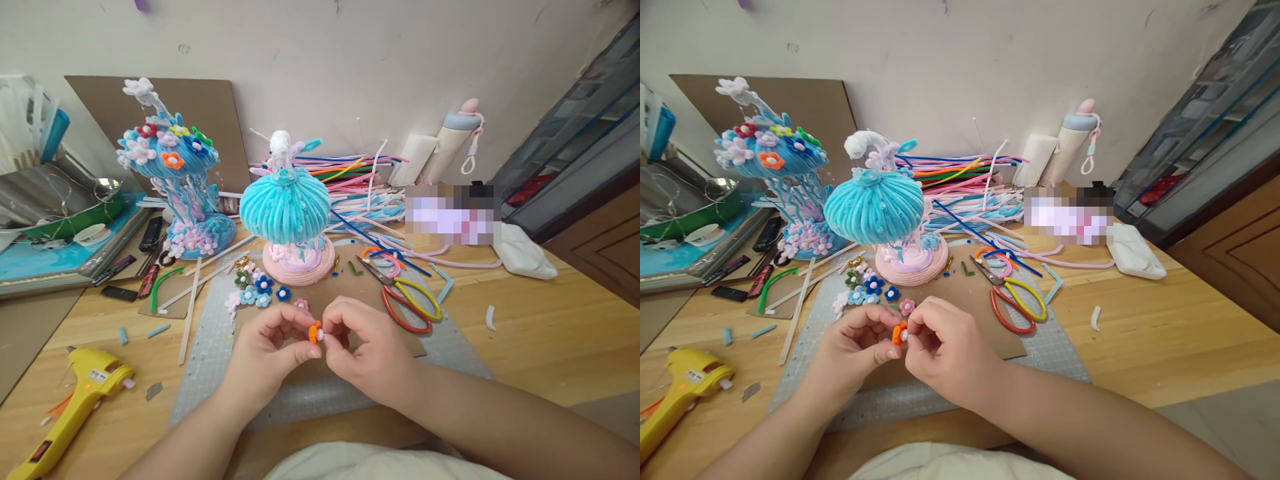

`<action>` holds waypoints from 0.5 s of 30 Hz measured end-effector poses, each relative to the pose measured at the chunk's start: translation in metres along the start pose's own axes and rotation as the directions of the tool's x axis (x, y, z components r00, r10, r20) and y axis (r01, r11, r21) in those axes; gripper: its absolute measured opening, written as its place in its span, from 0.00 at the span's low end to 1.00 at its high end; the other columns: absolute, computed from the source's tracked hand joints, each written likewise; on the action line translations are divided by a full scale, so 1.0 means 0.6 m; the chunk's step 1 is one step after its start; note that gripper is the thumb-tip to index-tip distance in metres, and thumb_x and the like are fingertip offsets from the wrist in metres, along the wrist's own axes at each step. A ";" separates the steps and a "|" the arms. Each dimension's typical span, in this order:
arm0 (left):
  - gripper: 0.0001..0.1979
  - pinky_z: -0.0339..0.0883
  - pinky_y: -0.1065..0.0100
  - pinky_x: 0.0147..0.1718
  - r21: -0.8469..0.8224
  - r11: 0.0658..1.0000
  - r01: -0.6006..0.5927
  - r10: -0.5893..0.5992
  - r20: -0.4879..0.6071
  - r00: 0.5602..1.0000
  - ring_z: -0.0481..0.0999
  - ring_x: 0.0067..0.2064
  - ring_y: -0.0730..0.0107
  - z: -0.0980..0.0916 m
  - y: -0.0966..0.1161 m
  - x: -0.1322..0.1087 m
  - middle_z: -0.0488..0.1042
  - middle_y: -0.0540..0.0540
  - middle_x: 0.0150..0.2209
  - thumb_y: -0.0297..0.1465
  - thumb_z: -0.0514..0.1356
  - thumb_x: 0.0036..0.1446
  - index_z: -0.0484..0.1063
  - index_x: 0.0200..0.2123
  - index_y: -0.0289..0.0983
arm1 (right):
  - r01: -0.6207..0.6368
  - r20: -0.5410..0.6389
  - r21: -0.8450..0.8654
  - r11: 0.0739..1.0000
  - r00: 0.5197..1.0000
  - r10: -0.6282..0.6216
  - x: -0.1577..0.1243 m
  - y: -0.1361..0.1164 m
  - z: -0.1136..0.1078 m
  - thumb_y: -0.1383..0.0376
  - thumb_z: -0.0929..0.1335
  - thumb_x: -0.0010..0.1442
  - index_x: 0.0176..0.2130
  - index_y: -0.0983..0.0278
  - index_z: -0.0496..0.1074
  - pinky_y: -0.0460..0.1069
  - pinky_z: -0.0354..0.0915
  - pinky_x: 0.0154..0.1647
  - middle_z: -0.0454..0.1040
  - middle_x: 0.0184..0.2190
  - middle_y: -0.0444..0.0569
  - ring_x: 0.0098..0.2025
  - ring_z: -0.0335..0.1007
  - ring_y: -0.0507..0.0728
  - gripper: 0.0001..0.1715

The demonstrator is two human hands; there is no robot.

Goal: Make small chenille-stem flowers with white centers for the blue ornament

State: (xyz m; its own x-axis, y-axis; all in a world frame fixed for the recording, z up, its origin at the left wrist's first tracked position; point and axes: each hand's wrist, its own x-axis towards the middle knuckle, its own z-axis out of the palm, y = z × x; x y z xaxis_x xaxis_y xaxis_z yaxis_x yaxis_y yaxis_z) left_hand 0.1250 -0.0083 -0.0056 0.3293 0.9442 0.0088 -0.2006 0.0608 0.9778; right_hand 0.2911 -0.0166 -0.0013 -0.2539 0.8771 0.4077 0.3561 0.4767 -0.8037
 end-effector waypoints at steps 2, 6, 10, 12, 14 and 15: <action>0.11 0.67 0.71 0.37 0.025 1.000 -0.015 0.015 -0.014 1.000 0.73 0.34 0.72 0.000 0.000 0.000 0.76 0.50 0.31 0.23 0.68 0.41 0.73 0.31 0.38 | -0.009 0.000 0.000 1.000 1.000 0.009 0.001 0.000 0.001 0.76 0.64 0.48 0.27 0.63 0.62 0.42 0.57 0.25 0.63 0.25 0.41 0.25 0.59 0.48 0.09; 0.10 0.67 0.69 0.37 0.084 0.996 -0.015 0.019 -0.053 0.998 0.74 0.34 0.69 0.003 0.001 0.001 0.77 0.49 0.30 0.24 0.69 0.40 0.74 0.29 0.37 | -0.062 0.021 0.003 0.998 0.998 0.062 0.004 0.002 0.004 0.75 0.64 0.48 0.26 0.63 0.62 0.43 0.56 0.24 0.64 0.23 0.41 0.24 0.59 0.48 0.08; 0.10 0.65 0.70 0.36 0.128 0.991 0.028 -0.010 -0.134 0.991 0.74 0.33 0.70 0.006 0.002 0.005 0.77 0.50 0.27 0.24 0.71 0.35 0.75 0.24 0.36 | -0.188 0.063 0.033 0.982 0.981 0.186 0.007 0.005 0.008 0.74 0.64 0.48 0.24 0.63 0.61 0.42 0.54 0.21 0.63 0.22 0.40 0.23 0.58 0.48 0.07; 0.11 0.66 0.71 0.34 0.061 0.995 0.080 -0.069 -0.154 0.986 0.73 0.31 0.71 0.007 0.001 0.009 0.77 0.50 0.26 0.24 0.72 0.32 0.75 0.23 0.36 | -0.265 0.098 0.091 0.960 0.962 0.256 0.010 0.005 0.009 0.73 0.64 0.49 0.24 0.63 0.61 0.42 0.53 0.20 0.63 0.21 0.40 0.22 0.57 0.48 0.07; 0.11 0.66 0.72 0.32 -0.069 0.988 0.135 -0.143 -0.135 0.980 0.73 0.28 0.73 0.007 -0.001 0.012 0.76 0.50 0.25 0.27 0.72 0.34 0.75 0.24 0.35 | -0.324 0.133 0.183 0.928 0.944 0.303 0.013 0.005 0.008 0.72 0.64 0.51 0.25 0.63 0.62 0.42 0.54 0.19 0.63 0.20 0.39 0.21 0.57 0.48 0.06; 0.11 0.66 0.72 0.31 -0.143 0.977 0.161 -0.178 -0.118 0.977 0.73 0.28 0.74 0.006 -0.001 0.013 0.76 0.50 0.25 0.29 0.71 0.36 0.74 0.25 0.35 | -0.343 0.145 0.231 0.911 0.938 0.316 0.015 0.006 0.007 0.71 0.63 0.53 0.27 0.63 0.62 0.42 0.55 0.19 0.63 0.20 0.39 0.20 0.58 0.47 0.05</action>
State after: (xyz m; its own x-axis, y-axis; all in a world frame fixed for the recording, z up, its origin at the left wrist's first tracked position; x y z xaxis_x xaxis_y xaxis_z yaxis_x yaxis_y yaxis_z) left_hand 0.1313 -0.0023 -0.0055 0.2489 0.9497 -0.1900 -0.2749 0.2573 0.9264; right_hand 0.2861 -0.0072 -0.0023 -0.2559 0.9645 0.0655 0.2037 0.1200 -0.9717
